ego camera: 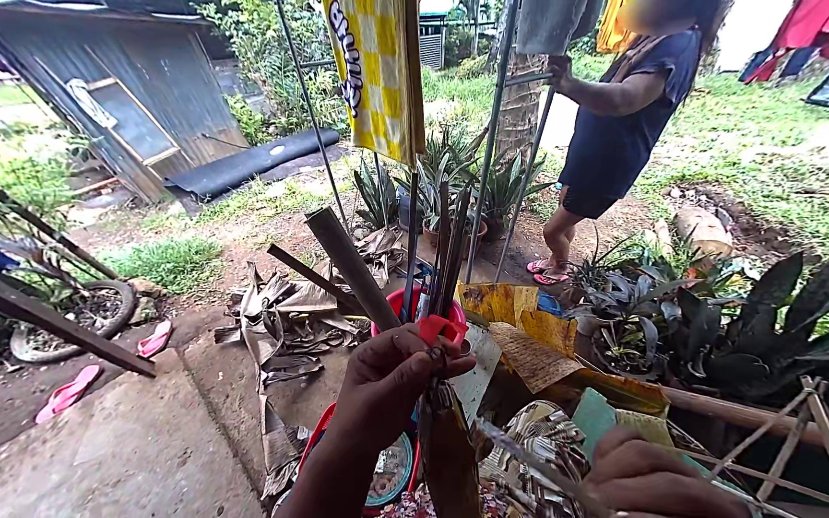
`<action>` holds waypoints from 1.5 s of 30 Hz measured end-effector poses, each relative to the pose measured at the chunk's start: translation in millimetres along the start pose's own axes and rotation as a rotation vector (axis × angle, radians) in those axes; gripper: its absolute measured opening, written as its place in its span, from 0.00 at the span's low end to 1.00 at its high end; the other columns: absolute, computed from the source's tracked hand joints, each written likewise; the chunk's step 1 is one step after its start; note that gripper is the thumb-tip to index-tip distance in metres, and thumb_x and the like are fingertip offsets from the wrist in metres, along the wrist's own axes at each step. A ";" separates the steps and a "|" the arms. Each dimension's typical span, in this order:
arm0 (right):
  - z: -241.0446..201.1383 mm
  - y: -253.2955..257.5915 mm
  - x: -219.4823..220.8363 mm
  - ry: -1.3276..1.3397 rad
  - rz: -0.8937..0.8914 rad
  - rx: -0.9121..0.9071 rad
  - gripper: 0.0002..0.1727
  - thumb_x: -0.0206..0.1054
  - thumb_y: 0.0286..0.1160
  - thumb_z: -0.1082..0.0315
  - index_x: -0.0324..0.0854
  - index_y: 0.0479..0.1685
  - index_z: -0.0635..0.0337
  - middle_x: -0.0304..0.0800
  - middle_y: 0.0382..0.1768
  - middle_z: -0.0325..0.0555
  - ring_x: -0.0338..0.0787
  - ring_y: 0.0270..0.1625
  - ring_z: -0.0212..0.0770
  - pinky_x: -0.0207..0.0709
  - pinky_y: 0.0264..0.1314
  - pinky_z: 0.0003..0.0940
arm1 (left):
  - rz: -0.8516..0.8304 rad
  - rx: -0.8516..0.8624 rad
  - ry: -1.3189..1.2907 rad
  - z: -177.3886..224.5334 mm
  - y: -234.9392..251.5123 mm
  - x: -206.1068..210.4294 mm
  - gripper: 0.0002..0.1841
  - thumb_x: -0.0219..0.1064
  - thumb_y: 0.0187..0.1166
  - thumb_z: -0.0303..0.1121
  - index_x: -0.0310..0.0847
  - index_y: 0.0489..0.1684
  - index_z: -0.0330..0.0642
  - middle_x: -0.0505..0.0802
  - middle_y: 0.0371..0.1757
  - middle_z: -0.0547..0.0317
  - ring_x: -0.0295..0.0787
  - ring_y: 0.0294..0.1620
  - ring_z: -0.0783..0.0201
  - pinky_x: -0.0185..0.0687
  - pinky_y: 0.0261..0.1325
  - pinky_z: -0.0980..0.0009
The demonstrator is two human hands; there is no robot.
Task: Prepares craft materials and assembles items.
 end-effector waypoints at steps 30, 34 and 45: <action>167.7 -7.9 10.1 -0.044 0.362 0.546 0.07 0.70 0.74 0.78 0.89 0.47 0.68 0.95 0.42 0.40 0.93 0.44 0.27 0.88 0.56 0.25 | 0.483 -0.147 0.765 -38.5 61.9 -59.4 0.05 0.70 0.81 0.30 0.88 0.45 0.37 0.93 0.30 0.58 0.91 0.28 0.67 0.92 0.38 0.66; 173.2 -15.2 30.8 -0.127 0.399 0.558 0.08 0.71 0.73 0.77 0.90 0.46 0.70 0.95 0.41 0.45 0.94 0.42 0.29 0.89 0.53 0.24 | 0.516 -0.115 0.837 -43.3 58.3 -70.3 0.04 0.71 0.80 0.29 0.89 0.43 0.39 0.94 0.36 0.59 0.91 0.33 0.68 0.91 0.42 0.66; 174.3 -13.3 67.2 -0.252 0.347 0.491 0.07 0.73 0.72 0.73 0.93 0.43 0.65 0.96 0.42 0.46 0.95 0.46 0.32 0.89 0.54 0.26 | 0.582 -0.135 0.831 -39.7 52.0 -85.4 0.05 0.71 0.80 0.28 0.87 0.45 0.36 0.94 0.37 0.58 0.94 0.33 0.67 0.94 0.42 0.65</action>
Point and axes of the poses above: each hand's wrist, its own y-axis towards the middle knuckle, its own x-axis out of the palm, z = x × y, the point moved 5 cm from there along y, towards the middle knuckle
